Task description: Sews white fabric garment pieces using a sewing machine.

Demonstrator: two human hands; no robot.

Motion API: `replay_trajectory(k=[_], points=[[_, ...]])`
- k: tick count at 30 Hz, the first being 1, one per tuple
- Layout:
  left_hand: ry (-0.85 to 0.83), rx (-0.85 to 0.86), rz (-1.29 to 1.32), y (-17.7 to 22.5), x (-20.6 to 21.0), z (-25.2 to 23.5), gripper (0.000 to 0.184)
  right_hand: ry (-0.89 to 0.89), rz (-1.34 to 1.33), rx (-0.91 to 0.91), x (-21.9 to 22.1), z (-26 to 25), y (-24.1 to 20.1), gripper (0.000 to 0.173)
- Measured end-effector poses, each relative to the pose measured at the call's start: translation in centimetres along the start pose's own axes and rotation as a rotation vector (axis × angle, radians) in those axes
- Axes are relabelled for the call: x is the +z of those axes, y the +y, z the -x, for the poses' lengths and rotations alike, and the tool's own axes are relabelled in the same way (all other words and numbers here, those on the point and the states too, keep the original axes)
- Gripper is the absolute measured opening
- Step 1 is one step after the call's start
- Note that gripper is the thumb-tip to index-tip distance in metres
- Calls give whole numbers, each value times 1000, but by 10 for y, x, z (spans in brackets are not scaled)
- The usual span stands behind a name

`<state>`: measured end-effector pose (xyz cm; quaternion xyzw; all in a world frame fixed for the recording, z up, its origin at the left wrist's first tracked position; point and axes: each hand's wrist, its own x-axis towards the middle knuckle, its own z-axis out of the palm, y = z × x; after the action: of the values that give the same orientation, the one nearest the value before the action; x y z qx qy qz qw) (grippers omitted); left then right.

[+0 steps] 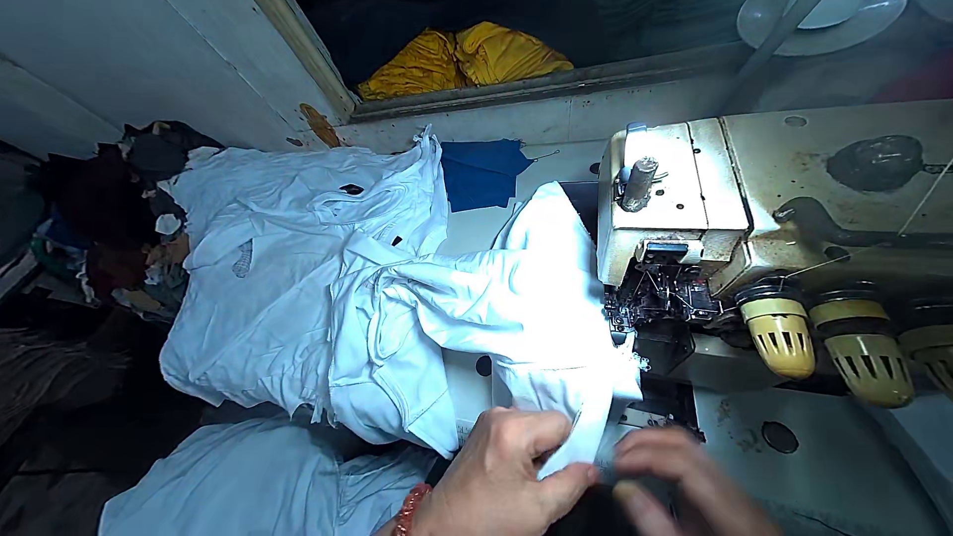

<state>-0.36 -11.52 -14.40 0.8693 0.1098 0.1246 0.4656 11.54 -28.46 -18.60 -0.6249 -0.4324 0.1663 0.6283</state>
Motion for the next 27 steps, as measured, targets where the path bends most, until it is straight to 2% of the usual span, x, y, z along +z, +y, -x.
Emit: replay_trajectory(k=[2, 4, 6, 8, 9, 10, 11, 13, 15, 17, 20, 27], points=[[-61, 2, 167, -7, -3, 10, 27, 169, 76, 34, -6, -14, 12, 20], [-15, -37, 286, -11, -4, 20, 20, 234, 146, 48, -4, -23, 28, 20], [201, -165, 468, -9, -2, 25, 7, 211, 152, 65, -2, -23, 34, 14], [545, -331, 729, 1, -3, 20, 9, 148, 98, 100, -5, -17, 27, 10], [691, -359, 789, 7, -6, 15, 11, 124, 55, 130, -7, -14, 21, 8], [770, -325, 781, 11, -9, 11, 11, 104, 13, 158, -8, -10, 16, 5], [742, -237, 701, 13, -11, 13, 9, 87, -25, 177, -9, -7, 11, 3], [484, 13, 373, 17, -12, 19, 4, 58, -112, 204, -9, -1, 2, 4], [228, 243, 154, 23, -6, 19, 10, 23, -195, 272, -8, 4, -9, 11], [97, 380, 7, 17, 8, 20, 14, -31, -267, 344, -9, 8, -18, 18], [36, 462, -85, 1, 25, 26, 16, -70, -349, 391, -12, 17, -23, 22], [67, 559, -131, 1, 31, 32, 17, -85, -406, 481, -22, 29, -35, 23]])
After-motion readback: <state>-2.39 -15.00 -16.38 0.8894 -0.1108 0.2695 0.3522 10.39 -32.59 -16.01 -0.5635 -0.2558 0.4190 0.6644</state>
